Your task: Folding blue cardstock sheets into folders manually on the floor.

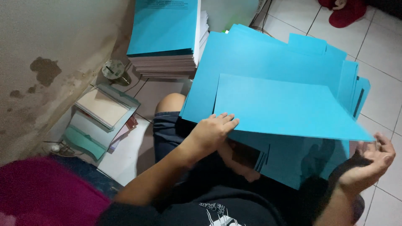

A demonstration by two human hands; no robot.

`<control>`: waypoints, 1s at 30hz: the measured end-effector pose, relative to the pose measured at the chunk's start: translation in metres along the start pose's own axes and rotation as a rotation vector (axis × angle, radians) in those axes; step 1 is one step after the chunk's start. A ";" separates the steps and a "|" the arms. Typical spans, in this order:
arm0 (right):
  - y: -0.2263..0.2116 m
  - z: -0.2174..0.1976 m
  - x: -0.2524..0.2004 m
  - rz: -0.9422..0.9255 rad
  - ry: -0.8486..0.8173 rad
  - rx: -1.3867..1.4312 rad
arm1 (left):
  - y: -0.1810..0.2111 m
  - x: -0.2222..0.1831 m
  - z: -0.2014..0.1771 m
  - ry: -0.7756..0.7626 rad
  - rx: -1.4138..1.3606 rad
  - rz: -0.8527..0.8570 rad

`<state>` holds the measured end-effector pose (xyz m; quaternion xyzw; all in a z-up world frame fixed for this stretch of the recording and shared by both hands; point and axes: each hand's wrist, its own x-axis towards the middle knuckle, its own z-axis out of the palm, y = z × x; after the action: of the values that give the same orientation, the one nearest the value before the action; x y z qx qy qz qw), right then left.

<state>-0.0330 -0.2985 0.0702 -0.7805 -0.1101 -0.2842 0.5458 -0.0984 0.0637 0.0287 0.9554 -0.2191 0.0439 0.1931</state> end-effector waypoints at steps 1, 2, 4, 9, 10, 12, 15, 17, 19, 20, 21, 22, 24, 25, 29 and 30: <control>-0.010 0.011 0.002 0.245 0.148 0.039 | -0.001 -0.001 -0.009 0.078 -0.091 -0.007; -0.020 0.022 0.003 0.488 0.300 0.074 | -0.002 -0.002 -0.018 0.156 -0.182 -0.015; -0.008 0.031 -0.008 0.504 0.156 0.143 | -0.001 -0.006 -0.032 0.255 -0.212 0.038; -0.065 0.078 -0.017 0.603 -0.338 -0.027 | -0.008 -0.011 -0.047 0.377 -0.339 0.170; -0.055 0.080 -0.023 0.493 -0.449 0.140 | -0.009 -0.012 -0.041 0.420 -0.699 0.111; -0.034 0.083 -0.028 0.378 -0.567 0.307 | -0.005 -0.016 -0.054 0.463 -1.057 0.043; -0.025 0.088 -0.024 0.387 -0.505 0.348 | 0.001 -0.025 -0.088 0.520 -1.351 -0.087; -0.054 0.096 -0.017 0.604 -0.506 0.470 | -0.011 -0.029 -0.085 0.383 -1.245 -0.764; -0.064 0.115 -0.017 0.549 -0.514 0.286 | -0.022 -0.035 -0.079 0.435 -1.138 -0.712; -0.069 0.125 -0.018 0.492 -0.510 0.103 | -0.028 -0.038 -0.076 0.476 -1.028 -0.655; -0.075 0.136 -0.016 0.491 -0.519 0.104 | -0.039 -0.039 -0.074 0.482 -1.028 -0.663; -0.082 0.146 -0.014 0.443 -0.539 0.093 | -0.050 -0.040 -0.071 0.558 -0.972 -0.617; -0.094 0.173 -0.003 0.397 -0.566 0.085 | -0.080 -0.042 -0.066 0.635 -0.913 -0.577; -0.101 0.188 0.005 0.355 -0.593 0.115 | -0.097 -0.042 -0.065 0.647 -0.783 -0.669; -0.126 0.256 0.046 0.211 -0.675 0.224 | -0.172 -0.033 -0.090 0.886 -0.492 -0.538; -0.128 0.275 0.057 0.209 -0.677 0.226 | -0.186 -0.029 -0.103 0.889 -0.490 -0.539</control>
<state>0.0410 -0.0062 0.1364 -0.7720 -0.2348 0.0613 0.5874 -0.0433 0.2700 0.0538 0.7947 0.1308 0.3383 0.4867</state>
